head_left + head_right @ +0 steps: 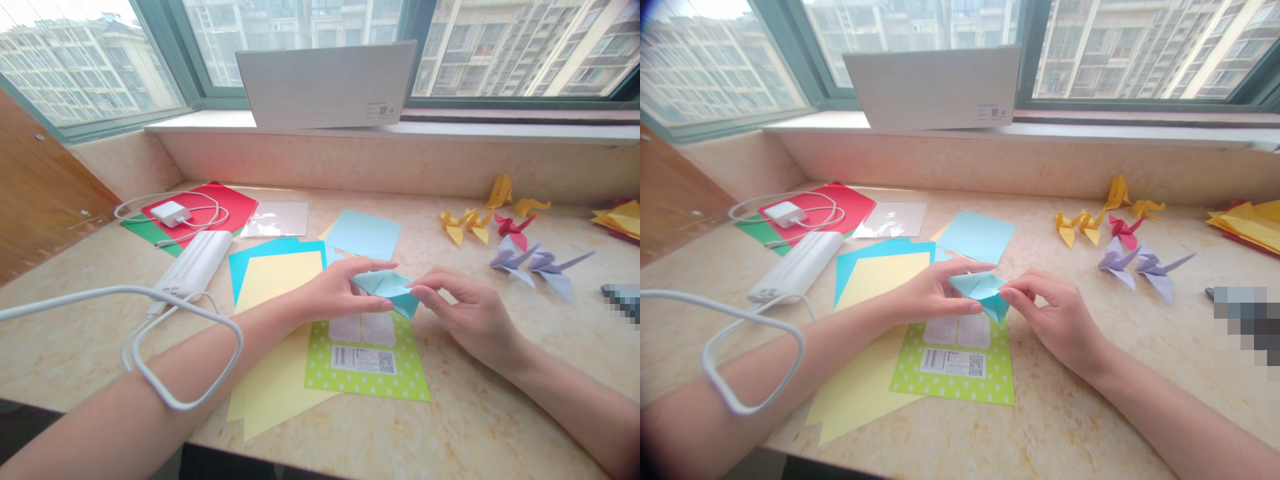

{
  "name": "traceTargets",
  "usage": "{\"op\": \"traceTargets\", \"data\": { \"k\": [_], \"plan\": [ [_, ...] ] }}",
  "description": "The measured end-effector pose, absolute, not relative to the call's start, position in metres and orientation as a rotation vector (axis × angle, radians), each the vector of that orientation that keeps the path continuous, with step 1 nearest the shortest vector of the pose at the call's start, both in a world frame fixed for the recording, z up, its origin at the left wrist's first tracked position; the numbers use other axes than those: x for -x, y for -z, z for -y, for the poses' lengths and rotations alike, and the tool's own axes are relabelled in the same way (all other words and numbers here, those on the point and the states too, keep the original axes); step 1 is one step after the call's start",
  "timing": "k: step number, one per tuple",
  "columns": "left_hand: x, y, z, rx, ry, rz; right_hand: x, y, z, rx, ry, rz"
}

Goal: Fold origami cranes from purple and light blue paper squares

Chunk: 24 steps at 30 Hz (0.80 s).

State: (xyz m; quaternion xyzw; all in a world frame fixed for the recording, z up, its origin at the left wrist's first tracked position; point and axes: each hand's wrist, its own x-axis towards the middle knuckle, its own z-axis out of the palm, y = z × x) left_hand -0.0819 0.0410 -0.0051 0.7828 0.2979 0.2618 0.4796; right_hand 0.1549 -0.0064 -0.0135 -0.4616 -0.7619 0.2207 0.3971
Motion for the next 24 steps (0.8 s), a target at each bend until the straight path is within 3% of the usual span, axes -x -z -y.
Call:
{"op": "traceTargets", "data": {
  "k": [24],
  "plan": [
    [0.0745, 0.0102, -0.0395, -2.167, -0.932, -0.521, -0.1518, 0.0166, 0.0096, 0.989, -0.257, 2.077]
  ]
}}
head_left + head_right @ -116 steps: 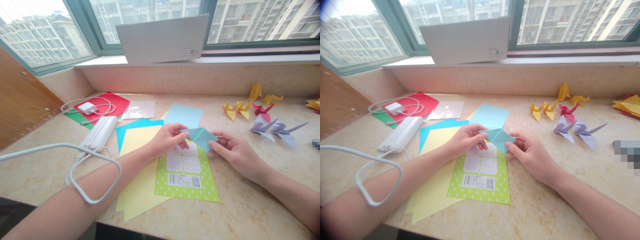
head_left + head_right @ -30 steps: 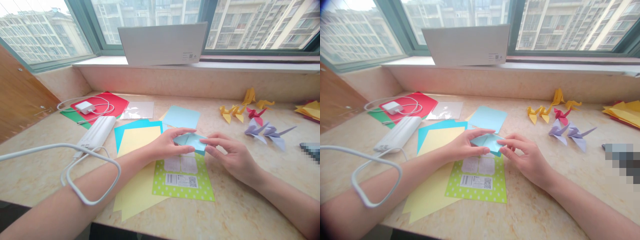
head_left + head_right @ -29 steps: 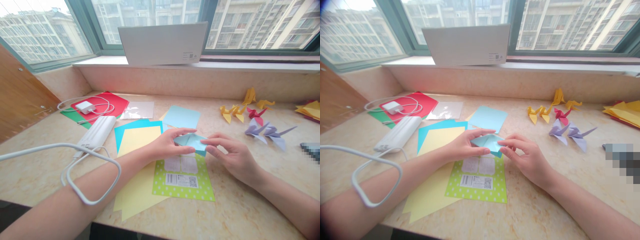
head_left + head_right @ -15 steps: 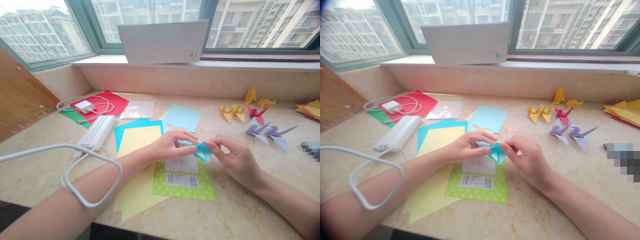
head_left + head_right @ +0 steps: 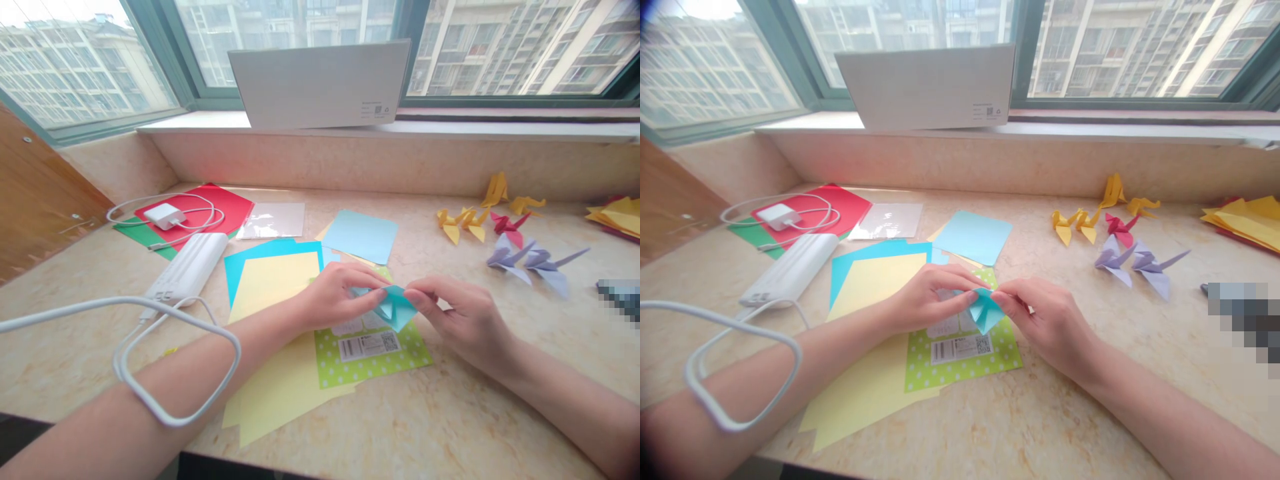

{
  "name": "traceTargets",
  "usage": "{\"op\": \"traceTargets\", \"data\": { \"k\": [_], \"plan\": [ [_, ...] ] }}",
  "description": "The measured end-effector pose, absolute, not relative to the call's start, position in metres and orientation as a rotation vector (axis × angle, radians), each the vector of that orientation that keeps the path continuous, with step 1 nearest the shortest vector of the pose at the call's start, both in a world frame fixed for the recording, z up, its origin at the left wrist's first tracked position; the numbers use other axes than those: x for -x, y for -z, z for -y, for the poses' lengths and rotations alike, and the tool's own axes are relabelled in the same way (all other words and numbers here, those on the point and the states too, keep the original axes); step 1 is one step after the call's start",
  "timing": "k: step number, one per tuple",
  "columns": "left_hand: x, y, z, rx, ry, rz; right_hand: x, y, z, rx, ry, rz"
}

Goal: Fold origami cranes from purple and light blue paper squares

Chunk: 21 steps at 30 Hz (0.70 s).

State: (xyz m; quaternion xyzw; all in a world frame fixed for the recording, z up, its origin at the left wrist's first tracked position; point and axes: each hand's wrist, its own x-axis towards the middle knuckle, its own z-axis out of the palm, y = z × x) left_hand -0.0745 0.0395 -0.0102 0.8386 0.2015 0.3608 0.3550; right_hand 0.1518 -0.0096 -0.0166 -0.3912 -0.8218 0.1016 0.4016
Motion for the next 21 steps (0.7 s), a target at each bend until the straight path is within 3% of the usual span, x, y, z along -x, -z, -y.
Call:
{"op": "traceTargets", "data": {
  "k": [7, 21],
  "plan": [
    [0.0751, 0.0092, -0.0393, -2.136, -0.996, -0.631, -0.1524, 0.0149, 0.0076, 0.959, -0.211, 2.177],
    [0.0738, 0.0083, -0.0352, -2.215, -0.838, -0.523, -0.1511, 0.0205, 0.0074, 0.846, -0.617, 2.066]
  ]
}}
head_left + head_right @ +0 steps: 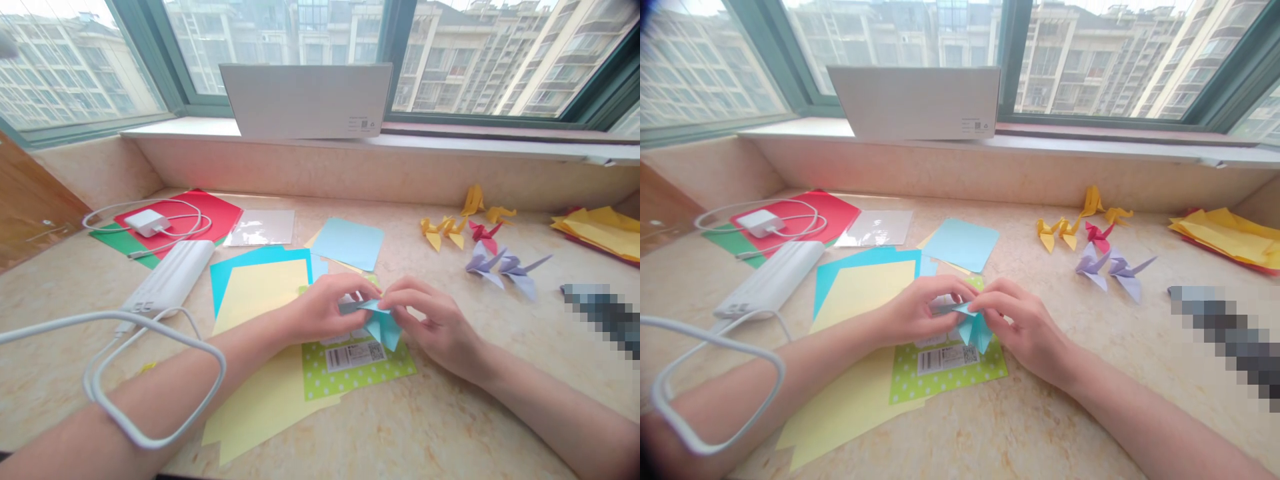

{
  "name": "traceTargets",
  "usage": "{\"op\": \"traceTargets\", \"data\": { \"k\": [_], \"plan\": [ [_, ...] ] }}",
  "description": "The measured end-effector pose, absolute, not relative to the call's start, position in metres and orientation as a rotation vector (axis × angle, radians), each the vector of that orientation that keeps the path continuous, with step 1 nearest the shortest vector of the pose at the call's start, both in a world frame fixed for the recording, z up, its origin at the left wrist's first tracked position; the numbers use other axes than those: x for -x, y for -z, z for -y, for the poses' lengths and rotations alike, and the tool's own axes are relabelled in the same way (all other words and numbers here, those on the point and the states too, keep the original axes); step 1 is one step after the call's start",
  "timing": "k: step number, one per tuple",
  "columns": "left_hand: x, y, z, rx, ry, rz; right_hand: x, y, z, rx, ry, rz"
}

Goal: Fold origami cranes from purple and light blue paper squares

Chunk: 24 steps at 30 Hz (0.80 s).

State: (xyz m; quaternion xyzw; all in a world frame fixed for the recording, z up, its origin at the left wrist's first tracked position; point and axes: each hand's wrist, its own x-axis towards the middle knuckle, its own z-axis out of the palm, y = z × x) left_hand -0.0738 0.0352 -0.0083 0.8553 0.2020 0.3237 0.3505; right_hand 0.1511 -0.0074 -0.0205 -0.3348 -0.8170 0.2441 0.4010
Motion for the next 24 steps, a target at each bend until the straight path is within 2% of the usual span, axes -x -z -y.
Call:
{"op": "traceTargets", "data": {
  "k": [9, 15, 24],
  "plan": [
    [0.076, 0.008, -0.033, -2.294, -0.77, -0.529, -0.152, 0.02, 0.009, 0.661, -0.596, 2.092],
    [0.076, 0.008, -0.035, -2.281, -0.924, -0.471, -0.151, 0.012, 0.01, 0.61, -0.494, 2.12],
    [0.076, 0.015, -0.039, -2.289, -1.03, -0.393, -0.149, 0.018, 0.008, 0.739, -0.321, 2.094]
  ]
}}
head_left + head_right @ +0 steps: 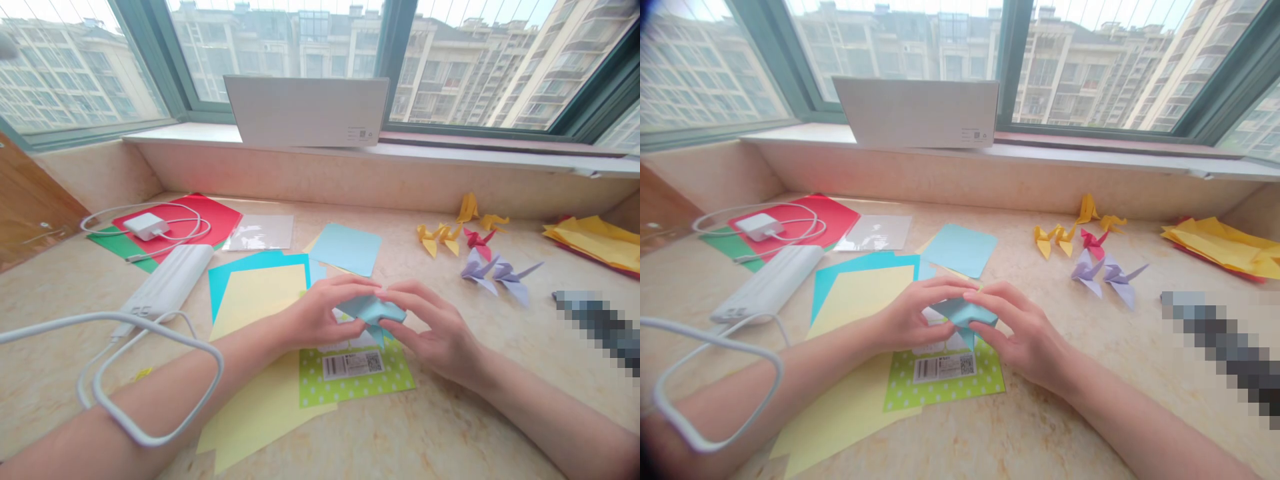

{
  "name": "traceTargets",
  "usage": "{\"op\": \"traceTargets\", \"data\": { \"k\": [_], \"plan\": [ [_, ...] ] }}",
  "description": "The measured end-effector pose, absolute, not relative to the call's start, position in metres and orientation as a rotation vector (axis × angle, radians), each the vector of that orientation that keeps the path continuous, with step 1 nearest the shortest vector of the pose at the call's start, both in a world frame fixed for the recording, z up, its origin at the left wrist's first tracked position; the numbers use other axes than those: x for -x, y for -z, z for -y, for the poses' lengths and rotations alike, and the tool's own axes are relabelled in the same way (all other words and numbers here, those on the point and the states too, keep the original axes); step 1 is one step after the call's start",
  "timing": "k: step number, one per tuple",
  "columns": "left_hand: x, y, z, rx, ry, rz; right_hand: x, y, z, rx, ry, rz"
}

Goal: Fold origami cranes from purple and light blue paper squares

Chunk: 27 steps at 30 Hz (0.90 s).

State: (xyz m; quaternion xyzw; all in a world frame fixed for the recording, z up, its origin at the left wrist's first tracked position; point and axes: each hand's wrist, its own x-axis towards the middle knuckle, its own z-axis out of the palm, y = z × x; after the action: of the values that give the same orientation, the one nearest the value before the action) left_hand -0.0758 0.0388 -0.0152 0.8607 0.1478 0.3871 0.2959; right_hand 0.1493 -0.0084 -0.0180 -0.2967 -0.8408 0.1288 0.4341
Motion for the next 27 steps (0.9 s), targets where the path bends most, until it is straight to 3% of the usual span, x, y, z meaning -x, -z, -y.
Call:
{"op": "traceTargets", "data": {
  "k": [27],
  "plan": [
    [0.0735, 0.0143, -0.0363, -1.934, -0.909, -0.58, -0.147, 0.0181, 0.0079, 0.923, -0.034, 2.082]
  ]
}}
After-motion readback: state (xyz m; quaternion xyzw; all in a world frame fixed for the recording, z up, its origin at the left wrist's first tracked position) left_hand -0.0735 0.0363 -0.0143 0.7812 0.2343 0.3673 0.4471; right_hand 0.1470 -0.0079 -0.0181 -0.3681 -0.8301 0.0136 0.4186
